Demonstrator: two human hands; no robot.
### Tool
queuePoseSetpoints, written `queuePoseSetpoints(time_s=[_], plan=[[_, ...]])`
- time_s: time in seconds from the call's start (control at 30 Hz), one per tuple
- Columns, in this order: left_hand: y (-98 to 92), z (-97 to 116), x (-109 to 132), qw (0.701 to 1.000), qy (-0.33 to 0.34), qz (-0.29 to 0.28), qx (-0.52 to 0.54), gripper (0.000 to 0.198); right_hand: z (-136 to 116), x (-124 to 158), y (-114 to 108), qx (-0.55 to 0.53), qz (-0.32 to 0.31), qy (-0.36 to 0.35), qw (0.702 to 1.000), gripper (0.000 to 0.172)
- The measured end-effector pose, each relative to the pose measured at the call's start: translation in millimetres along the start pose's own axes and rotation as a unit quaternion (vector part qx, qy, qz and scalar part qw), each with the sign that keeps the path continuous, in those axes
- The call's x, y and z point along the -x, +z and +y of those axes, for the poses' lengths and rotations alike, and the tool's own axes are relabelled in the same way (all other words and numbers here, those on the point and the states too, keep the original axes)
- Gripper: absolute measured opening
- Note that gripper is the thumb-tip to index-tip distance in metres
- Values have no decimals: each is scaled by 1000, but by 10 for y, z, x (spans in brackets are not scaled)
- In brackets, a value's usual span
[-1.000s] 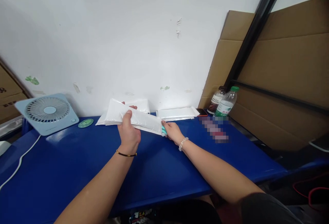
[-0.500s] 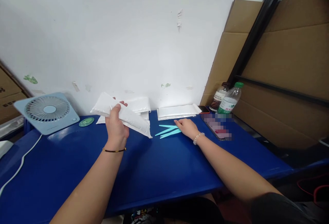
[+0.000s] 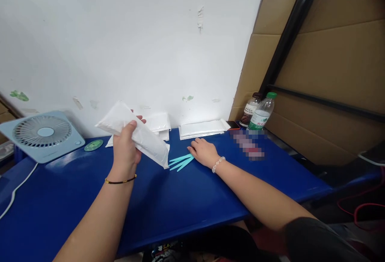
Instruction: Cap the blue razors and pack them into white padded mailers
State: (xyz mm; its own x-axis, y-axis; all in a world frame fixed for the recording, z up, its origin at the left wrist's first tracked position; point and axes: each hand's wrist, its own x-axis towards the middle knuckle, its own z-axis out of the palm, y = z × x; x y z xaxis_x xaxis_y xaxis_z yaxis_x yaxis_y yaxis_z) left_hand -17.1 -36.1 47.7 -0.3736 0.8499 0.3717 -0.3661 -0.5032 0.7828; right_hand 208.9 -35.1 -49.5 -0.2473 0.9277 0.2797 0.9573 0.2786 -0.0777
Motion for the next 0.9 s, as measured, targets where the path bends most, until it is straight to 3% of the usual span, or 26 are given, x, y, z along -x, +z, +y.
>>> queuePoseSetpoints(time_s=[0.13, 0.23, 0.3, 0.37, 0.43, 0.6, 0.8, 0.9], plan=[[-158, -18, -224, 989, -42, 80, 114, 24, 46, -8, 13, -31, 25, -4, 999, 35], [-249, -87, -316, 974, -81, 104, 183, 20, 74, -19, -63, -130, 90, -13, 987, 28], [-265, -161, -323, 964, -111, 116, 212, 19, 56, -13, -155, -252, 144, -22, 957, 23], [-247, -243, -291, 957, -134, 117, 228, 20, 5, 12, -244, -364, 159, -36, 917, 21], [-207, -319, -236, 954, -145, 110, 237, 21, -63, 45, -295, -420, 137, -51, 896, 21], [-110, -435, -82, 960, -137, 109, 220, 24, -189, 49, -214, -437, 65, -48, 896, 44], [-29, -432, 32, 954, -151, 112, 236, 26, -277, -19, -53, -493, -2, 42, 869, 25], [3, -391, 55, 945, -168, 118, 256, 28, -306, -10, -52, -532, -58, 33, 844, 20]])
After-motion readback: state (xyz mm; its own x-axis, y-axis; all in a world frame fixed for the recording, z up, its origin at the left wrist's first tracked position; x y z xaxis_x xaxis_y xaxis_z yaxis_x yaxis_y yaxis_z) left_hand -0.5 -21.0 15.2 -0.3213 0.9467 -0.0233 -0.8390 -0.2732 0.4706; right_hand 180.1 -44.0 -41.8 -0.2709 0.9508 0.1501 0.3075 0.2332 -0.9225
